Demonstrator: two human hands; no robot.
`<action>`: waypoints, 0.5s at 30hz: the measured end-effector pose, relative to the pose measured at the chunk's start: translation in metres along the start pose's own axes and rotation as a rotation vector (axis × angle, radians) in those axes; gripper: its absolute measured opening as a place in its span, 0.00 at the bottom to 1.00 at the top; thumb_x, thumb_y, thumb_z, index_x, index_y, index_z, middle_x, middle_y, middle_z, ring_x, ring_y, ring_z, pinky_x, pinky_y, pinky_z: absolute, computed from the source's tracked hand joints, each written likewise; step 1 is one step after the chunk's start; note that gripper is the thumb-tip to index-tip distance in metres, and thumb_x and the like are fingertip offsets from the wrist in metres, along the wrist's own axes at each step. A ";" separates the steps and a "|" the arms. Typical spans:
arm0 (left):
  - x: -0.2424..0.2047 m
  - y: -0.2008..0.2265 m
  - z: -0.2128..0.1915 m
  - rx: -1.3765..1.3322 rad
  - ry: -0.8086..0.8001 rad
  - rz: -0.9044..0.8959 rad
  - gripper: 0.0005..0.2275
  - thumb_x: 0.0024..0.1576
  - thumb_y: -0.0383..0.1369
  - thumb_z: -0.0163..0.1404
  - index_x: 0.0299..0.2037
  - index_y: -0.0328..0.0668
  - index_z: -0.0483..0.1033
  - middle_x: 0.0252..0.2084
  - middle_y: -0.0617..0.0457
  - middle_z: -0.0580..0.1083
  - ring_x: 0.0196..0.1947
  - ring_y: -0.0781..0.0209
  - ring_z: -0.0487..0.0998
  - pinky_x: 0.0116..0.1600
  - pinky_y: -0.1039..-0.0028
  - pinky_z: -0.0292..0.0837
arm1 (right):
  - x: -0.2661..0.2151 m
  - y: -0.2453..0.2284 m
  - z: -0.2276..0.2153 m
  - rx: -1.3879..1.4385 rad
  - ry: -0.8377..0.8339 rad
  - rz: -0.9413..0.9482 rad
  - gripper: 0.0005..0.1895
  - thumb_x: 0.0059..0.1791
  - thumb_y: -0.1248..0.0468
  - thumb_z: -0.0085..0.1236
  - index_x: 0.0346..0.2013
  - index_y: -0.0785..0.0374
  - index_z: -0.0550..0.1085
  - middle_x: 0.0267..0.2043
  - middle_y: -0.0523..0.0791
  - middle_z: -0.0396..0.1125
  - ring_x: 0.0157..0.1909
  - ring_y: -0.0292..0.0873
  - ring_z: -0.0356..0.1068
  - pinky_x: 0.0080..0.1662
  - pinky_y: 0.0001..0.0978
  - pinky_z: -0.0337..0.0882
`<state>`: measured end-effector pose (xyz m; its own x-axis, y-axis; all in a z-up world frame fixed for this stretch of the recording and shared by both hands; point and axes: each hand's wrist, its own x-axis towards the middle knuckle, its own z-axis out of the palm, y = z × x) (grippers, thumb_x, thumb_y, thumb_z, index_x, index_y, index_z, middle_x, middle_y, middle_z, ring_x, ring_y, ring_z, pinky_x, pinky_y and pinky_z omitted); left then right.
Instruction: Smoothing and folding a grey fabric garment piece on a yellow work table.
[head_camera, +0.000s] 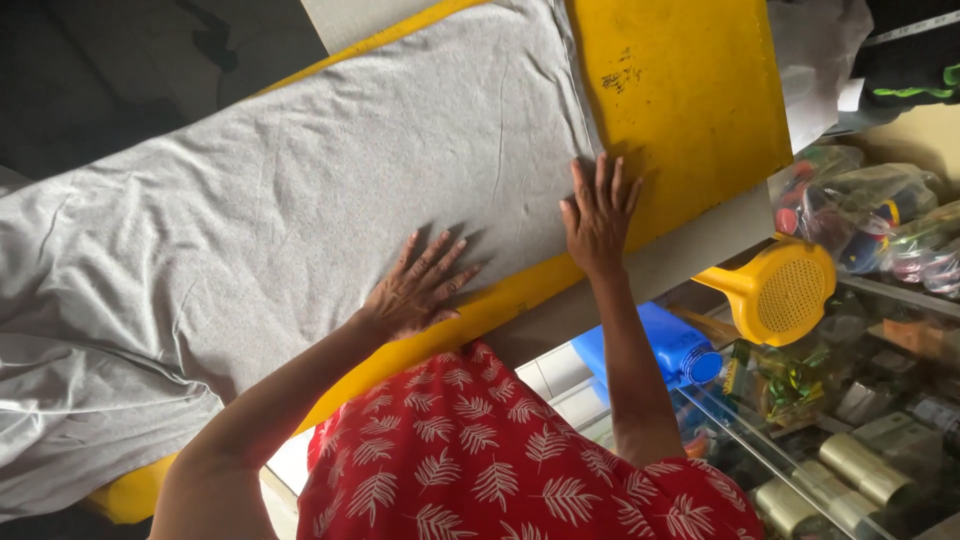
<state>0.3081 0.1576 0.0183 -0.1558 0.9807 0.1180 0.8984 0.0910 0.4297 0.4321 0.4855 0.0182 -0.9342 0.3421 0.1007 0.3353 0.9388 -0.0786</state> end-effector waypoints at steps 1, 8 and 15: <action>0.000 0.002 -0.003 0.028 -0.043 0.007 0.34 0.62 0.62 0.24 0.77 0.62 0.49 0.80 0.46 0.47 0.79 0.39 0.40 0.76 0.37 0.31 | -0.001 0.000 -0.001 -0.008 -0.002 0.019 0.31 0.59 0.48 0.43 0.76 0.52 0.60 0.78 0.56 0.47 0.79 0.63 0.39 0.70 0.72 0.35; 0.004 0.010 -0.008 0.079 -0.050 -0.014 0.35 0.59 0.66 0.20 0.75 0.70 0.52 0.81 0.48 0.45 0.80 0.40 0.40 0.77 0.37 0.28 | 0.000 -0.004 0.000 -0.053 0.009 0.110 0.32 0.58 0.52 0.50 0.77 0.52 0.59 0.78 0.61 0.42 0.77 0.69 0.43 0.65 0.77 0.50; -0.003 0.023 -0.012 0.057 0.039 -0.111 0.34 0.58 0.60 0.43 0.75 0.68 0.52 0.80 0.48 0.48 0.80 0.43 0.43 0.79 0.40 0.30 | -0.013 -0.066 0.001 0.075 0.004 -0.176 0.28 0.58 0.55 0.47 0.74 0.58 0.62 0.76 0.60 0.49 0.77 0.66 0.46 0.69 0.72 0.39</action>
<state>0.3243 0.1543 0.0386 -0.2707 0.9566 0.1075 0.8962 0.2097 0.3909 0.4223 0.4194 0.0211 -0.9772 0.1731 0.1231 0.1565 0.9786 -0.1336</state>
